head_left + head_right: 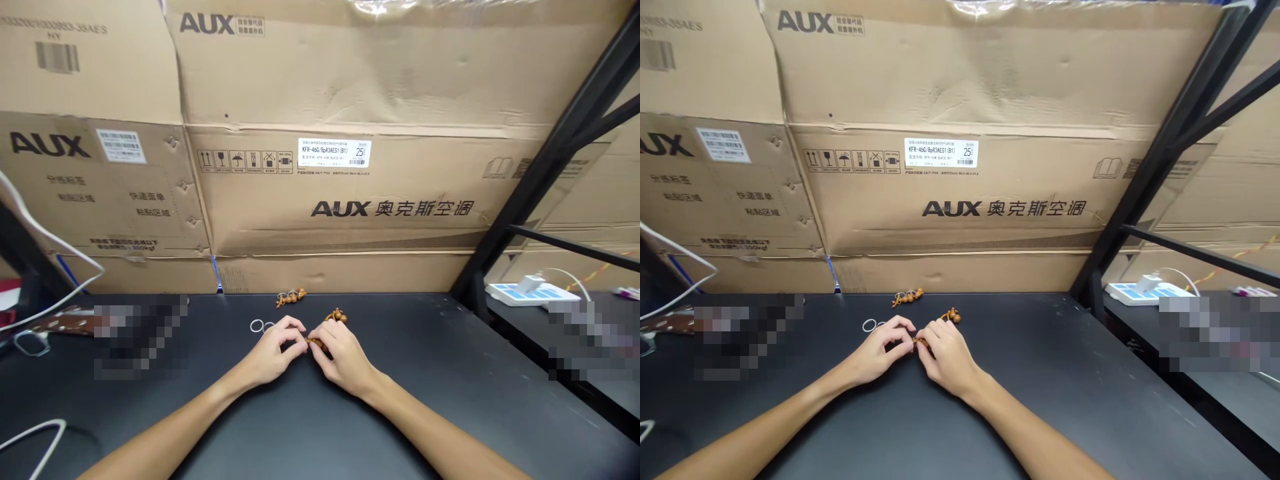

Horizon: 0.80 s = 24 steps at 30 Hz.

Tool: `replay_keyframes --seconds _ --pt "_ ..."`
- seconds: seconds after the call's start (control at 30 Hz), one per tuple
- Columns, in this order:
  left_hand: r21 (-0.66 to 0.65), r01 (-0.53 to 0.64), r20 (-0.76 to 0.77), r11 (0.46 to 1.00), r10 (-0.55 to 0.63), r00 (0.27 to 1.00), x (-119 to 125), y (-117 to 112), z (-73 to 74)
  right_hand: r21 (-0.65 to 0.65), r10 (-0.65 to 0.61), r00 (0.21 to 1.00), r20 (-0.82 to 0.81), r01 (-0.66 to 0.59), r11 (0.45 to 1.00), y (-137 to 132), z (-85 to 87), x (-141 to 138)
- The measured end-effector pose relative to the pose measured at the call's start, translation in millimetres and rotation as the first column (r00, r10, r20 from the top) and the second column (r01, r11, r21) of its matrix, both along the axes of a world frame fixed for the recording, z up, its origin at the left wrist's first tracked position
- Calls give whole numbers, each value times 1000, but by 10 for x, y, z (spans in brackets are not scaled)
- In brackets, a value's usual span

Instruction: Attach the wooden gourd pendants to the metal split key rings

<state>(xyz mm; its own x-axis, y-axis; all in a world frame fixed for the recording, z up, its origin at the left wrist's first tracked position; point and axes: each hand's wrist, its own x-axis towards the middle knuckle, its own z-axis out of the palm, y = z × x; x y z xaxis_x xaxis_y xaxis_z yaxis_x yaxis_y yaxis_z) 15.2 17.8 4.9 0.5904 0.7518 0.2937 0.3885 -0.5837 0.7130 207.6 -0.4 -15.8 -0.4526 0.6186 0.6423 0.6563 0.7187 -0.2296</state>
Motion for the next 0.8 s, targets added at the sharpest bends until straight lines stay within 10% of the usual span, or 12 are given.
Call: replay_keyframes --seconds 0.17,0.53,0.8 --pt "-37 -4 3 999 4 1000 2 -8 10 -20 -125 991 -50 124 992 18 2 7" --pt "24 -10 8 1000 10 1000 31 -8 -11 -3 79 997 -15 -79 997 -32 29 -3" --pt "-32 6 5 999 -5 1000 -16 4 27 2 -181 983 28 181 983 5 3 -6"
